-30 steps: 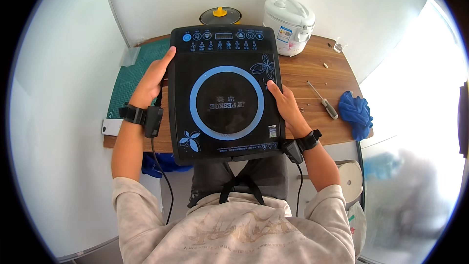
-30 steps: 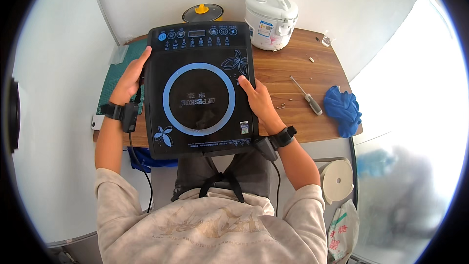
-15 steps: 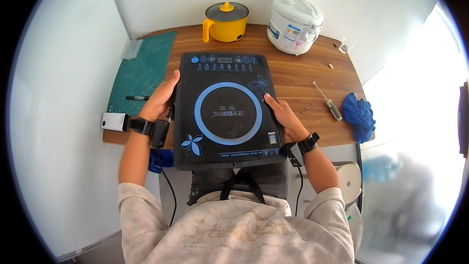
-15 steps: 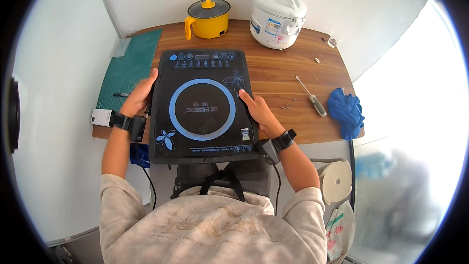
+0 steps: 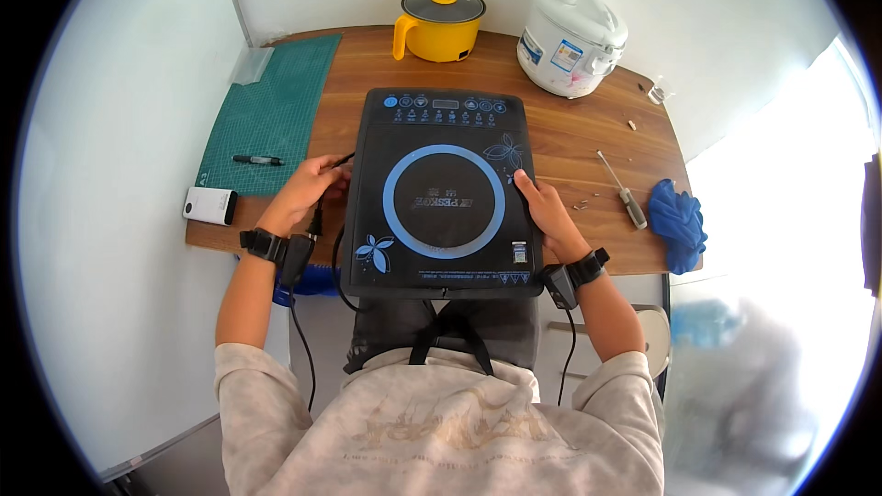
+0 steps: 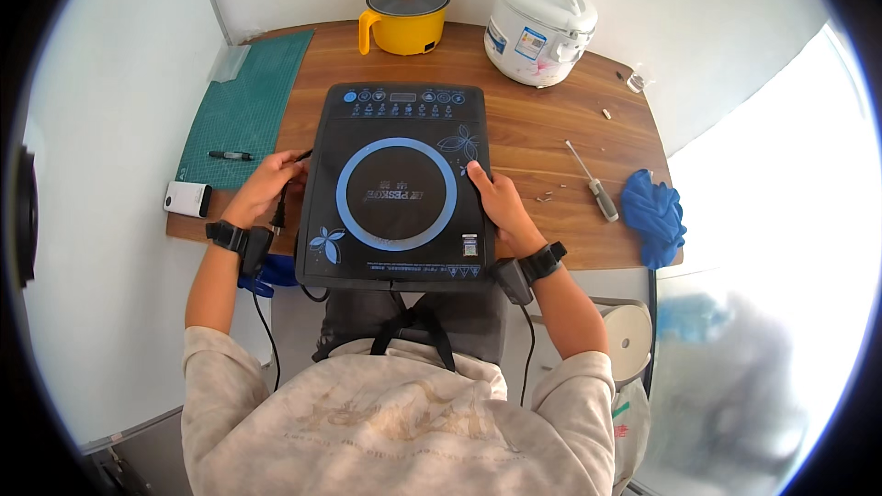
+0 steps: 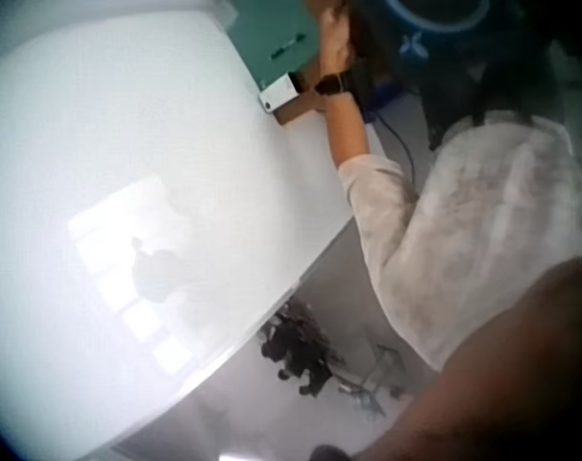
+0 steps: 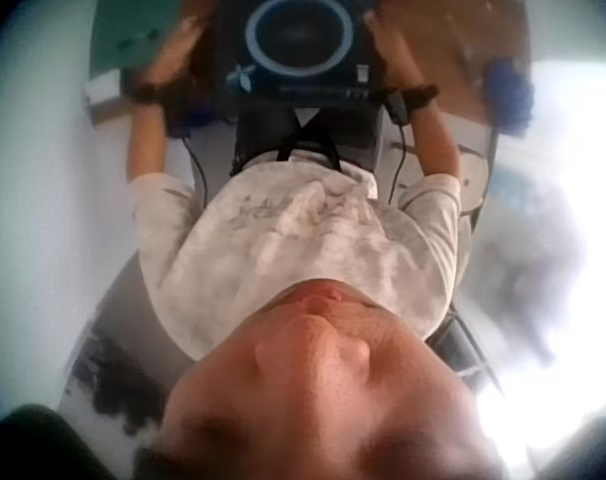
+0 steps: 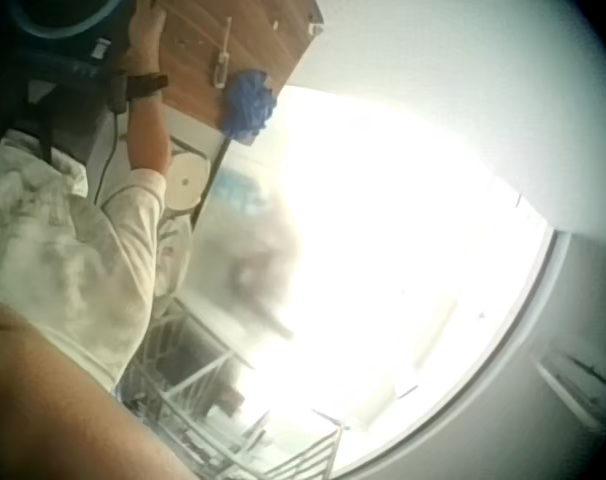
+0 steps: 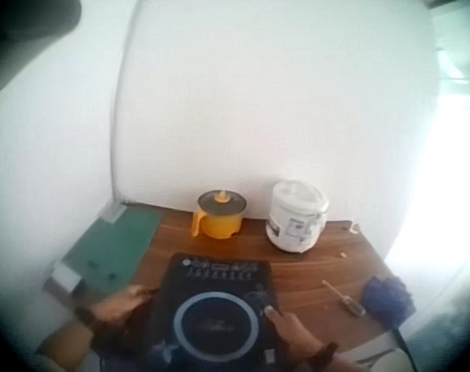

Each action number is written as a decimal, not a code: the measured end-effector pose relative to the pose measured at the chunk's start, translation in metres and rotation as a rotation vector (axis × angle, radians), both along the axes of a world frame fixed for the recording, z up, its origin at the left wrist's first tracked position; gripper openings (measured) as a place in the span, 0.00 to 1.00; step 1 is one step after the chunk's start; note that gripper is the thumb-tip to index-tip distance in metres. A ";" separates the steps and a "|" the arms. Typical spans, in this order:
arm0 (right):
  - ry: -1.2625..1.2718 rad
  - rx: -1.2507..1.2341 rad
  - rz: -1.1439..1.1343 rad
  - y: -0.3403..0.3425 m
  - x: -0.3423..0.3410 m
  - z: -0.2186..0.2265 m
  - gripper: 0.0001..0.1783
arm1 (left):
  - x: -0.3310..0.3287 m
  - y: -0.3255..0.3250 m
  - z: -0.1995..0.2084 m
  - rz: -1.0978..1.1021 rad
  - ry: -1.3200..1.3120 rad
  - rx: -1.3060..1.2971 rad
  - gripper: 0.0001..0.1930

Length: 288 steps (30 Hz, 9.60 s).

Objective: The person uses a screwdriver to remove screws from the underside of a black portable induction cooktop. They flip the unit over, lift off the top cover, and then use the screwdriver to loosen screws securing the internal fan assembly.

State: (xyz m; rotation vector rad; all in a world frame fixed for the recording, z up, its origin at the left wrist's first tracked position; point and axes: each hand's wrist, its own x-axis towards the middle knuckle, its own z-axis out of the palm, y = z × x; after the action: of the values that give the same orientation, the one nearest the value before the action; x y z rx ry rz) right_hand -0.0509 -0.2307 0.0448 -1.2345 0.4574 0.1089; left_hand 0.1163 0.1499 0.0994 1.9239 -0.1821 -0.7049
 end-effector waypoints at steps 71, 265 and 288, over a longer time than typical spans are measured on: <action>-0.370 -0.343 0.025 -0.032 -0.053 0.062 0.34 | -0.091 -0.006 0.050 -0.126 -0.152 -0.397 0.44; -0.171 -1.620 -0.552 -0.160 -0.130 -0.077 0.20 | -0.167 -0.009 -0.006 0.218 -0.520 -0.071 0.10; -0.083 -1.618 -0.536 -0.154 -0.129 -0.068 0.21 | -0.141 -0.101 -0.023 -0.211 -0.918 0.197 0.13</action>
State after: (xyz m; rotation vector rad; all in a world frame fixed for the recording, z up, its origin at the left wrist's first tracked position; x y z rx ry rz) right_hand -0.1804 -0.3849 -0.0236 -2.5946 0.8210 -0.9485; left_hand -0.0246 0.0490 0.0767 2.3172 -0.9165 0.0891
